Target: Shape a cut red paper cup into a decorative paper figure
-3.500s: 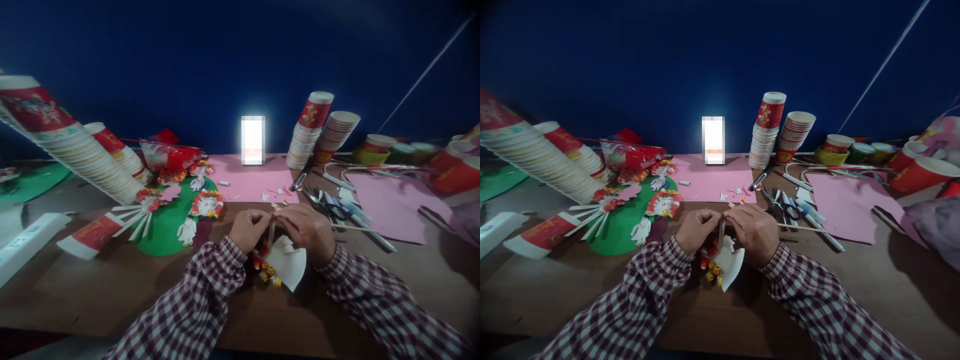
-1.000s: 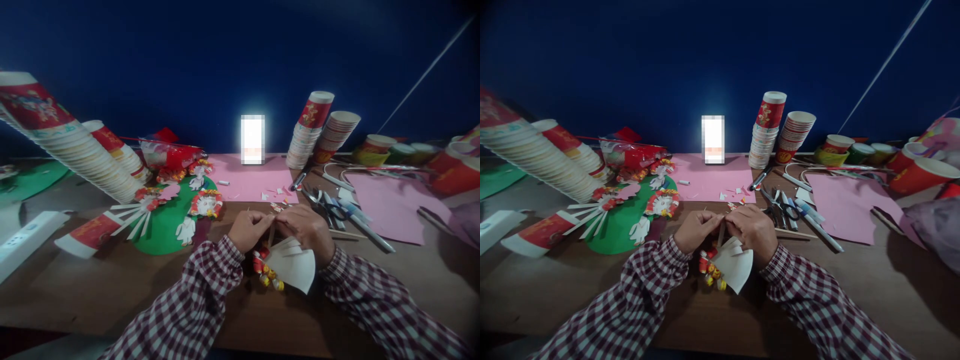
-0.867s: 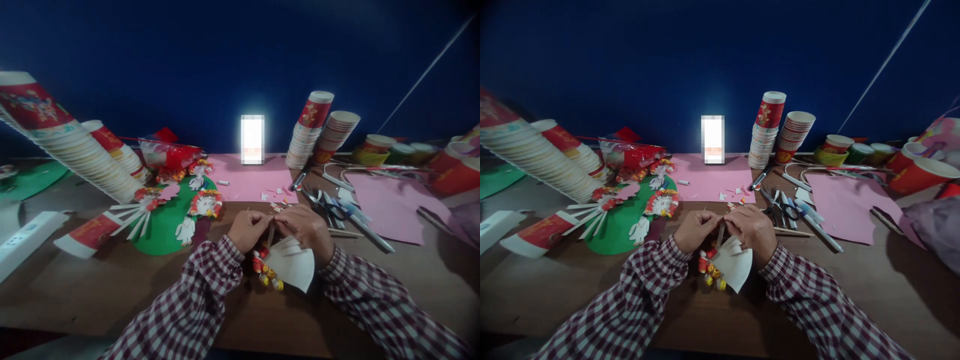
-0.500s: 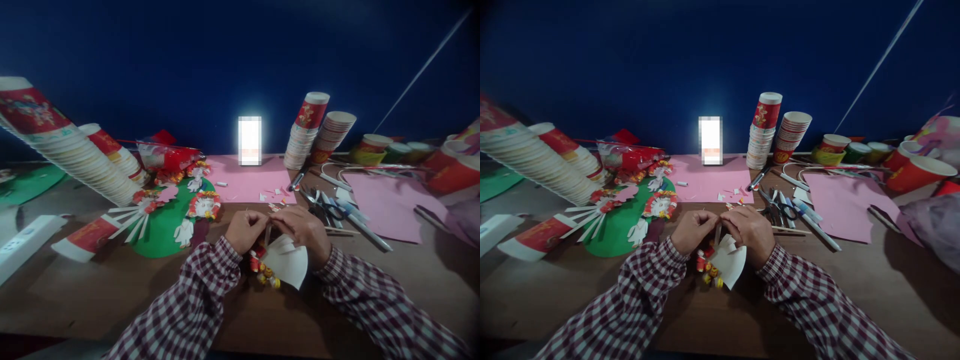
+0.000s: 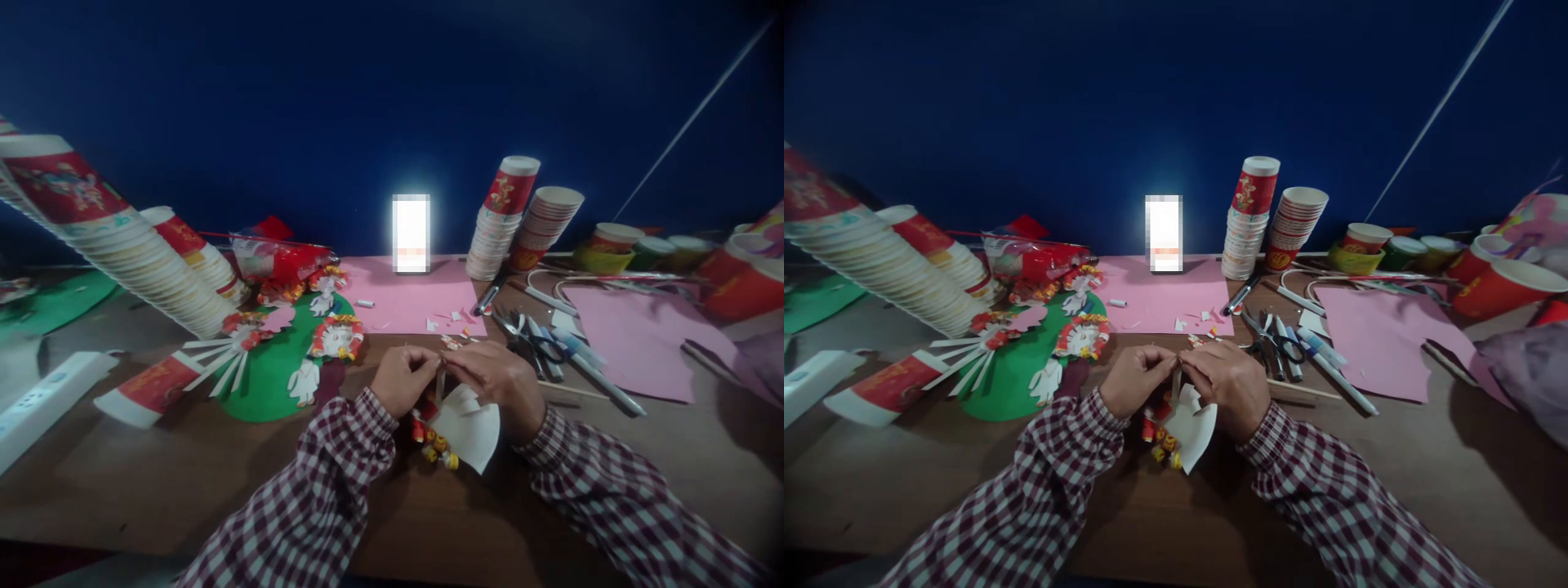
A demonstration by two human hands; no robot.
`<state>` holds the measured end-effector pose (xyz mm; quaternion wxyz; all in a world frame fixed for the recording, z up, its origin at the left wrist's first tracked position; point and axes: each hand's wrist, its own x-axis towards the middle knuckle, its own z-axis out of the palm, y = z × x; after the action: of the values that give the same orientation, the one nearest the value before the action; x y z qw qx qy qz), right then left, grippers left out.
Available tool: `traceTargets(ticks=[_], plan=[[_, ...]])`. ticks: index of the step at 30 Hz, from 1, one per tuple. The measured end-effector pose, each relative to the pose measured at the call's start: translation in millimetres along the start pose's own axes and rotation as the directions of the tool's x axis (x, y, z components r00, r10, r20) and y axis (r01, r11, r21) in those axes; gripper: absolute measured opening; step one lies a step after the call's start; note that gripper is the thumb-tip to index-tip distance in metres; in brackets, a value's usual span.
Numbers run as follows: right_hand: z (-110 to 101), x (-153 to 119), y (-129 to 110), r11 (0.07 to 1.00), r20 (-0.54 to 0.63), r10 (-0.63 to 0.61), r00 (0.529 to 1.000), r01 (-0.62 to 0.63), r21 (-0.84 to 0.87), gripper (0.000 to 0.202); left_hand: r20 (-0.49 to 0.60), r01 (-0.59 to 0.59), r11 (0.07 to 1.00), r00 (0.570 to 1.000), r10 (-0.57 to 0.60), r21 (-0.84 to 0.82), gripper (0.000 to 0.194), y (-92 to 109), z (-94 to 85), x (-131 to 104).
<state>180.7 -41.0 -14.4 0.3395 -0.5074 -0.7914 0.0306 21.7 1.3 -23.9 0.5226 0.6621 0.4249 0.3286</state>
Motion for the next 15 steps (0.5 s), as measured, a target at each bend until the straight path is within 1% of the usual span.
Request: traceTargets(ticks=[7,9,15], plan=[[-0.1,1.7,-0.2,0.999,-0.019,-0.033,0.999,0.033,-0.007,0.019,0.004,-0.02,1.0,1.0,0.02,-0.017,0.021,2.3,-1.2,0.4],[0.3,2.0,0.3,0.999,-0.047,-0.048,0.998,0.048,-0.008,0.018,0.025,0.0,0.998,1.0,0.001,-0.056,0.022,2.2,-0.8,-0.1],[1.0,1.3,1.5,0.996,-0.054,-0.078,0.995,0.076,-0.043,0.017,0.107,0.105,0.974,0.991,-0.084,-0.2,0.027,-1.3,0.2,-1.4]])
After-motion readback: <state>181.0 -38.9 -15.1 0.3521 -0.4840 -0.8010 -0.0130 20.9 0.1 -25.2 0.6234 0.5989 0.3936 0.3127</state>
